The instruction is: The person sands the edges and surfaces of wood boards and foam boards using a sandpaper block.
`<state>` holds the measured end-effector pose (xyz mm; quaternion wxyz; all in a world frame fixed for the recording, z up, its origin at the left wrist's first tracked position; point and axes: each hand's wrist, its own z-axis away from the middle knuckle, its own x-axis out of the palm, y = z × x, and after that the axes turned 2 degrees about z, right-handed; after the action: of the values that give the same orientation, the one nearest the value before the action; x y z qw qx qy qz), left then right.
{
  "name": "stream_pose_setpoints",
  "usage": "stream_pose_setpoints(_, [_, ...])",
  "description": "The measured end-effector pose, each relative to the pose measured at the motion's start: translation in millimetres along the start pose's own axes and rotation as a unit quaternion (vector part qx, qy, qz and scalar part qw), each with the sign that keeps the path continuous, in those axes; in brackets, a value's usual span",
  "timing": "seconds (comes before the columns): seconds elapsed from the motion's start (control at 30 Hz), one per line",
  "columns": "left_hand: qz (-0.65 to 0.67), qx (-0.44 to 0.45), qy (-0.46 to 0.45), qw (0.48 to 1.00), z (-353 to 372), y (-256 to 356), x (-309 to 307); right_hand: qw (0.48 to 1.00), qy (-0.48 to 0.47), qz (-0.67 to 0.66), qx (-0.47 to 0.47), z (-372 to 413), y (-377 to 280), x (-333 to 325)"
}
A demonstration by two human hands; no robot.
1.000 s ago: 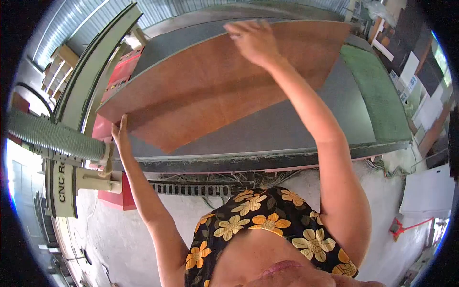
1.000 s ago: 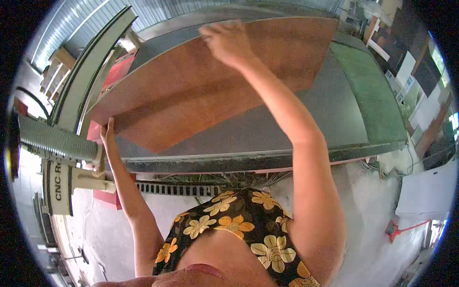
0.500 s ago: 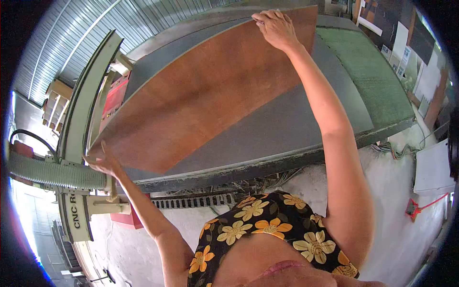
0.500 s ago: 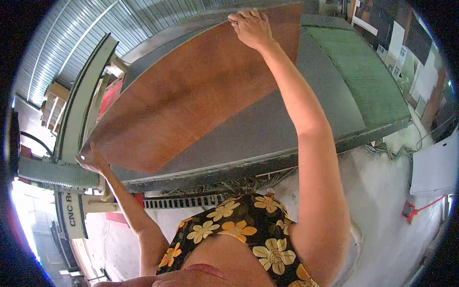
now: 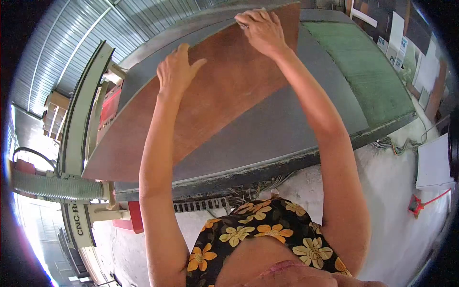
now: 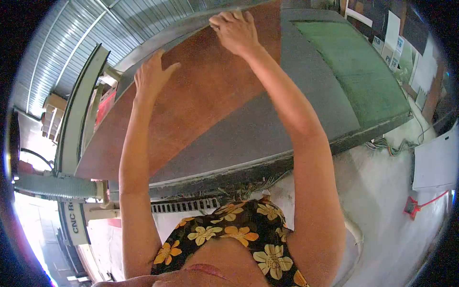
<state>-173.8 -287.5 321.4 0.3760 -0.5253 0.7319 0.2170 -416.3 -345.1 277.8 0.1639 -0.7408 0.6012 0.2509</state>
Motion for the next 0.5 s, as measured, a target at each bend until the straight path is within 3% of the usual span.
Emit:
stream_pose_setpoints(0.17, [-0.037,-0.014,0.018,0.999,1,2,9,0.997,0.081,-0.01,-0.006,8,55,16])
stream_pose_setpoints(0.27, [-0.041,-0.027,0.005,0.999,-1,4,7,0.997,-0.029,-0.057,0.048,5,71,-3])
stream_pose_setpoints(0.4, [-0.045,-0.022,0.013,0.999,0,4,11,0.996,0.003,-0.031,0.081,6,99,6])
stream_pose_setpoints(0.43, [-0.04,-0.031,0.008,0.999,0,5,10,0.995,0.055,0.018,0.084,15,121,29])
stream_pose_setpoints(0.5, [-0.052,-0.039,-0.007,0.998,2,9,4,0.952,0.267,-0.075,0.129,20,160,53])
